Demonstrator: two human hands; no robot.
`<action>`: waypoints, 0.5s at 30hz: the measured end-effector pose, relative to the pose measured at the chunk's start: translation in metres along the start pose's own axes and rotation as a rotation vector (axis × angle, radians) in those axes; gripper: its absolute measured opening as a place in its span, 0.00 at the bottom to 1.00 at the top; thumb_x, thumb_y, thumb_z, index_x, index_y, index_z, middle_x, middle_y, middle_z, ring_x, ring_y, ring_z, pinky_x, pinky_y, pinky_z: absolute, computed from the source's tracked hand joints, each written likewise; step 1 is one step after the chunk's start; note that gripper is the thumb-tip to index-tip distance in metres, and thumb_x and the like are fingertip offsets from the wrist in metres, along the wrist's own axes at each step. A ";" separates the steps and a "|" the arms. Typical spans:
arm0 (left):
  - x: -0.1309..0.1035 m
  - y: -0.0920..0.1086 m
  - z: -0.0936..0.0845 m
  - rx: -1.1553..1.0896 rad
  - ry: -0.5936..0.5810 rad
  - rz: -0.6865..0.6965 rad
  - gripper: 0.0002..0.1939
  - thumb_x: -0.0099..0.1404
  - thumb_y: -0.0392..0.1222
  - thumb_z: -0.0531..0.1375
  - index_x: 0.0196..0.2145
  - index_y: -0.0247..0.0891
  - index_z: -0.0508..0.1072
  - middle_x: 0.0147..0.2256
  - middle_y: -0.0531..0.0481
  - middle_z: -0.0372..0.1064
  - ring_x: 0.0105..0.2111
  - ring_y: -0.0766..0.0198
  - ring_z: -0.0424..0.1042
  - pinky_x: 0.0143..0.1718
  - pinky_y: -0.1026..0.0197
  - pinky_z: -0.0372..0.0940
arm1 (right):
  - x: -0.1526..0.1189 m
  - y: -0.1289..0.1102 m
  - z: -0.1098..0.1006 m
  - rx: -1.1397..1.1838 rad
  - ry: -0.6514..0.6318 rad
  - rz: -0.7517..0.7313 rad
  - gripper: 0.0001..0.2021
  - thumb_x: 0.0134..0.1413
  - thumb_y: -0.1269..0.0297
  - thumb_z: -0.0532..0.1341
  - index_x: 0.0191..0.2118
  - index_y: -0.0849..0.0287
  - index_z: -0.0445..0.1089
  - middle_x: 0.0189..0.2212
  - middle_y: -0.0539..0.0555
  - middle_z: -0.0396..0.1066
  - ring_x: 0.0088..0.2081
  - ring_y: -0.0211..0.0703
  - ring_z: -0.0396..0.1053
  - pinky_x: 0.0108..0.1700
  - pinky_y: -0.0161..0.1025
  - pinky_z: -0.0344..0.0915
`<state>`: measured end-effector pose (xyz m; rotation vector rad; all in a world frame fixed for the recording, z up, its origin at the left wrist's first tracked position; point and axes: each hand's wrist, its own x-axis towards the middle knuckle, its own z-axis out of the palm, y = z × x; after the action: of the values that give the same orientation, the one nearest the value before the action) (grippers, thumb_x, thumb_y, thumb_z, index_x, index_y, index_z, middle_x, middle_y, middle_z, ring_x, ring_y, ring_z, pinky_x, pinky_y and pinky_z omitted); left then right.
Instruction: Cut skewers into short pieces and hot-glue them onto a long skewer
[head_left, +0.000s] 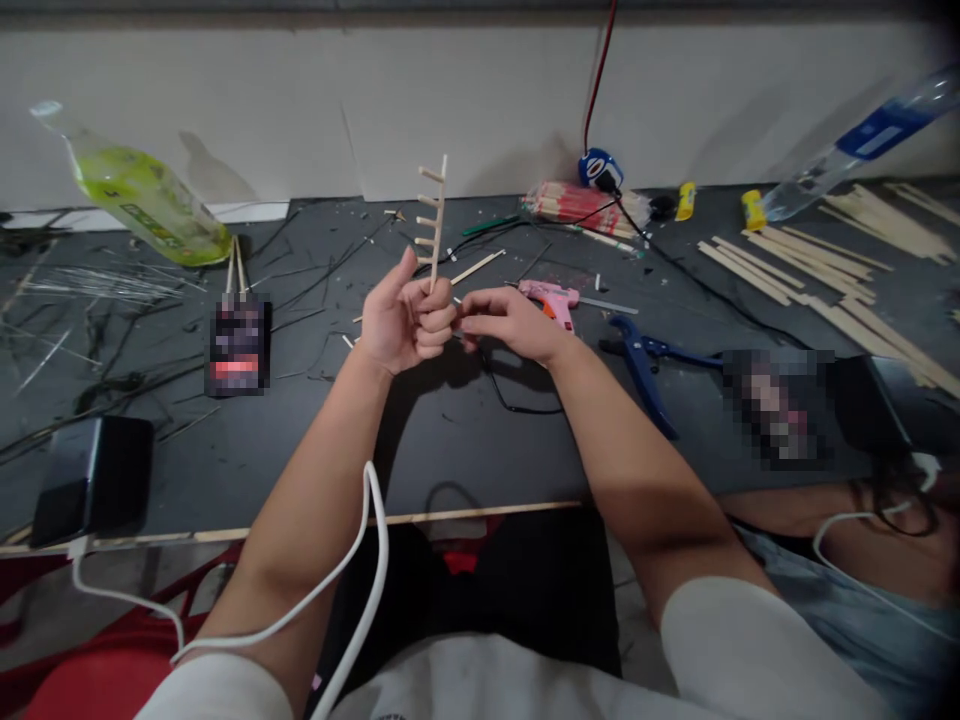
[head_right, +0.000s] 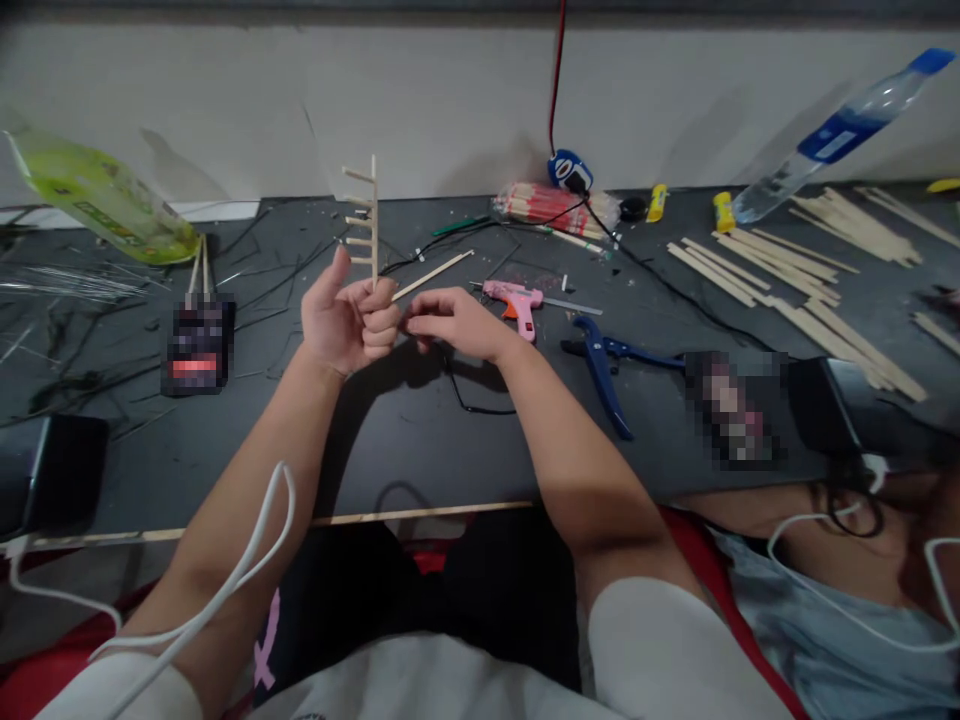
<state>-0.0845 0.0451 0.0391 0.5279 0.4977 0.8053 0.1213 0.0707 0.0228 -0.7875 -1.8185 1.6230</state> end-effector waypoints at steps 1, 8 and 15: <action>0.000 0.002 0.000 -0.027 0.031 0.018 0.34 0.72 0.75 0.45 0.25 0.41 0.55 0.19 0.59 0.45 0.12 0.74 0.50 0.12 0.69 0.44 | -0.006 -0.001 -0.003 0.040 -0.009 0.038 0.09 0.56 0.59 0.68 0.32 0.59 0.76 0.22 0.46 0.71 0.23 0.34 0.65 0.32 0.36 0.68; 0.008 -0.001 -0.002 -0.139 0.156 0.060 0.35 0.69 0.77 0.48 0.25 0.41 0.58 0.20 0.57 0.45 0.12 0.73 0.51 0.13 0.68 0.41 | -0.030 -0.021 -0.039 0.391 0.199 -0.019 0.12 0.52 0.56 0.66 0.25 0.53 0.65 0.16 0.40 0.41 0.18 0.32 0.37 0.21 0.35 0.44; 0.013 -0.017 0.003 -0.070 0.040 -0.056 0.25 0.72 0.62 0.48 0.25 0.42 0.58 0.20 0.57 0.46 0.13 0.71 0.49 0.14 0.67 0.44 | -0.032 -0.023 -0.062 0.248 0.662 -0.172 0.15 0.54 0.48 0.60 0.27 0.49 0.57 0.19 0.44 0.37 0.21 0.39 0.38 0.24 0.38 0.52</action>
<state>-0.0658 0.0444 0.0278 0.4328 0.5170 0.7783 0.1874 0.0853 0.0505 -0.8904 -1.1585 1.2429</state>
